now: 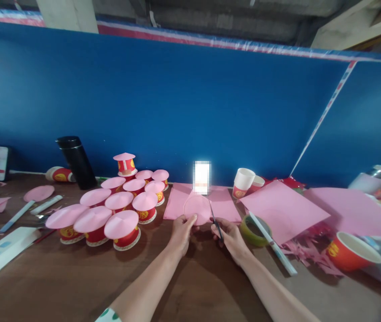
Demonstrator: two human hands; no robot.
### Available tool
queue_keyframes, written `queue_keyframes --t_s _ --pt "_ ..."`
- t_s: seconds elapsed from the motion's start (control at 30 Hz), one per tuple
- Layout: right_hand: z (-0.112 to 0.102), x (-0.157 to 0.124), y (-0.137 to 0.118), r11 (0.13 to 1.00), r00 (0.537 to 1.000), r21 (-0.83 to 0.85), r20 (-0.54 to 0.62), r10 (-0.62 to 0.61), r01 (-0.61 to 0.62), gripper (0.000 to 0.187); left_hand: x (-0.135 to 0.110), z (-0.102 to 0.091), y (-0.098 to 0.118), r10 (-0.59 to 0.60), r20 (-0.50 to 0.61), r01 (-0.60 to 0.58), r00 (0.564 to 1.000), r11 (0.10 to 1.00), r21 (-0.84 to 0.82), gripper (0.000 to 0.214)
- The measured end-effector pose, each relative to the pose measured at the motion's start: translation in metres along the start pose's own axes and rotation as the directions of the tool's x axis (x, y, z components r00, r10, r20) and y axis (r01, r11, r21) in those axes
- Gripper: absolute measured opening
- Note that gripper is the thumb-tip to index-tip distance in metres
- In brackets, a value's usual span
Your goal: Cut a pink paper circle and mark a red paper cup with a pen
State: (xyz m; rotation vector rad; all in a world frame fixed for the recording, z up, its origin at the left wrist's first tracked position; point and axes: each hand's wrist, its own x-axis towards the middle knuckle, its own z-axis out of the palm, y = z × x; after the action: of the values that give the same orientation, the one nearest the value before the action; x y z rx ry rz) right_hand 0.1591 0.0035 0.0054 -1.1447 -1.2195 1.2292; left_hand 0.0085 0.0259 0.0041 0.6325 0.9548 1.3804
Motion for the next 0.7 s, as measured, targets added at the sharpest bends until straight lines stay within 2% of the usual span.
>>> queue_keyframes --t_s 0.7 --pt "0.0002 0.0005 0.0003 1.000 1.000 -0.017 -0.019 -0.004 0.003 0.049 -0.0009 0.0002 0.0017 -0.020 -0.039 0.021 0.999 0.999 0.042 0.031"
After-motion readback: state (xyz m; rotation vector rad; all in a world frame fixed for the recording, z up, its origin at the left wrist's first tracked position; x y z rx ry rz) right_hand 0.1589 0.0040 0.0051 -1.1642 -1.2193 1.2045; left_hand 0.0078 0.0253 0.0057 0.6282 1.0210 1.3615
